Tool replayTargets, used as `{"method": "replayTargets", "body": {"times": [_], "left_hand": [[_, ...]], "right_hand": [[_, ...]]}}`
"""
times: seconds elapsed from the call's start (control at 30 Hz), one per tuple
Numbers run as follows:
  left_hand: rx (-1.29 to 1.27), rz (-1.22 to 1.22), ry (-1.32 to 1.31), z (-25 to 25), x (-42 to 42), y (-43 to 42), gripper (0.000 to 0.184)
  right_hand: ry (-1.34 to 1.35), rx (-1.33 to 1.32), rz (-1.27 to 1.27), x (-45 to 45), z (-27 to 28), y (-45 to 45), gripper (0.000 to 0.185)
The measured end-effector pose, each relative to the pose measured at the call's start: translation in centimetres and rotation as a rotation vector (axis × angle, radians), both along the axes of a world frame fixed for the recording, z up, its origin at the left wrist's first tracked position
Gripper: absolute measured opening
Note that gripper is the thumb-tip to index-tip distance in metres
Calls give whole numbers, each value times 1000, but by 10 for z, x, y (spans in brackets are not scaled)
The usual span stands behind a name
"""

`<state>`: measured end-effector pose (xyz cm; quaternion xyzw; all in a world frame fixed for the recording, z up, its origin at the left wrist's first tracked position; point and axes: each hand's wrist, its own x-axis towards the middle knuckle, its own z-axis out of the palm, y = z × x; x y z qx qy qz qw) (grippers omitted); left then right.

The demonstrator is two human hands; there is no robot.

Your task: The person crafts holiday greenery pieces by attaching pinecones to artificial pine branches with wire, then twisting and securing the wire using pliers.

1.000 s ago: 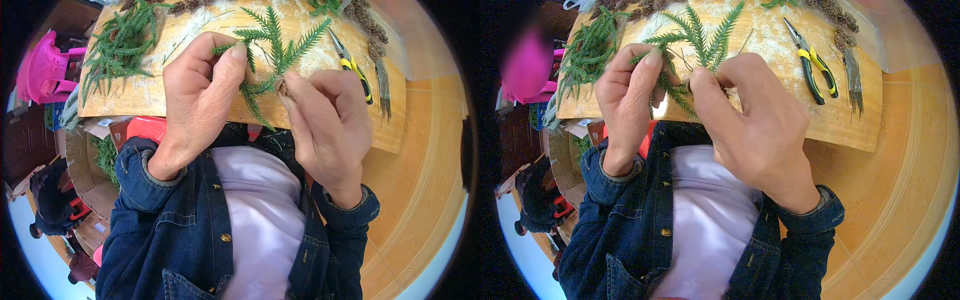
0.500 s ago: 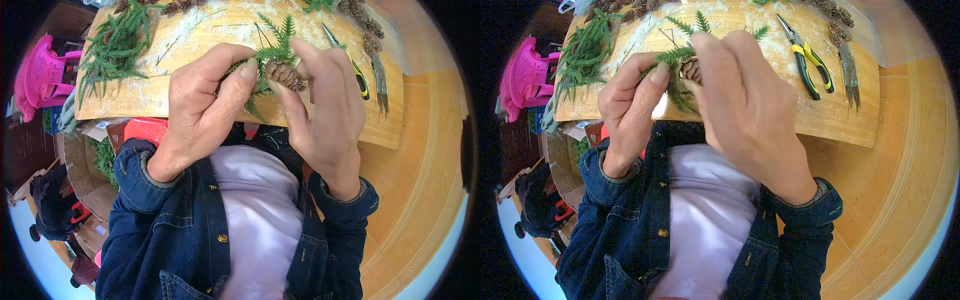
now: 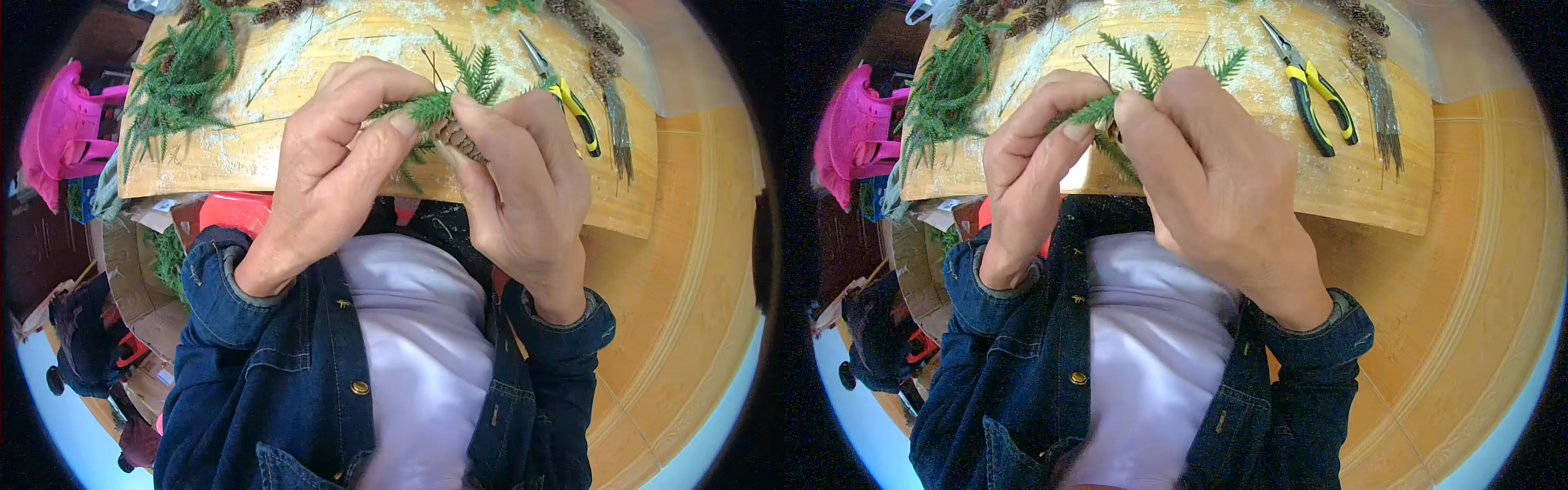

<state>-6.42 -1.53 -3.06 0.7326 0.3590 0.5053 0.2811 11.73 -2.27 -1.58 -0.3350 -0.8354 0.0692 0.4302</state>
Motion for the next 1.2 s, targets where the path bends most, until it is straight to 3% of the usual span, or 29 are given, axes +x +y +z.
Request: {"method": "replayTargets", "body": {"times": [0.03, 0.13, 0.53, 0.7, 0.8, 0.93, 1.1, 1.2], "left_hand": [[1, -2, 0, 2, 1, -1, 17], [-449, -119, -303, 13, 5, -11, 17], [-657, -230, -307, 23, 7, -13, 12], [-526, -222, -248, 21, 12, -12, 10], [-488, -77, -216, 25, 21, -18, 8], [-259, -40, -64, 22, 19, -14, 4], [-171, -65, -19, 18, 24, -15, 2], [-168, -90, 72, 24, 23, -15, 3]], "right_hand": [[0, 1, -2, 1, 0, -1, 43], [14, 14, -1, 3, 0, -5, 44], [-30, 64, 8, 11, 3, -21, 44], [48, -74, -24, 10, 4, -27, 41], [35, -68, 17, 14, 6, -23, 32], [207, -234, 22, 19, 16, -19, 21], [216, -307, 64, 19, 16, -5, 10], [349, -550, 102, 16, 17, -5, 7]]}}
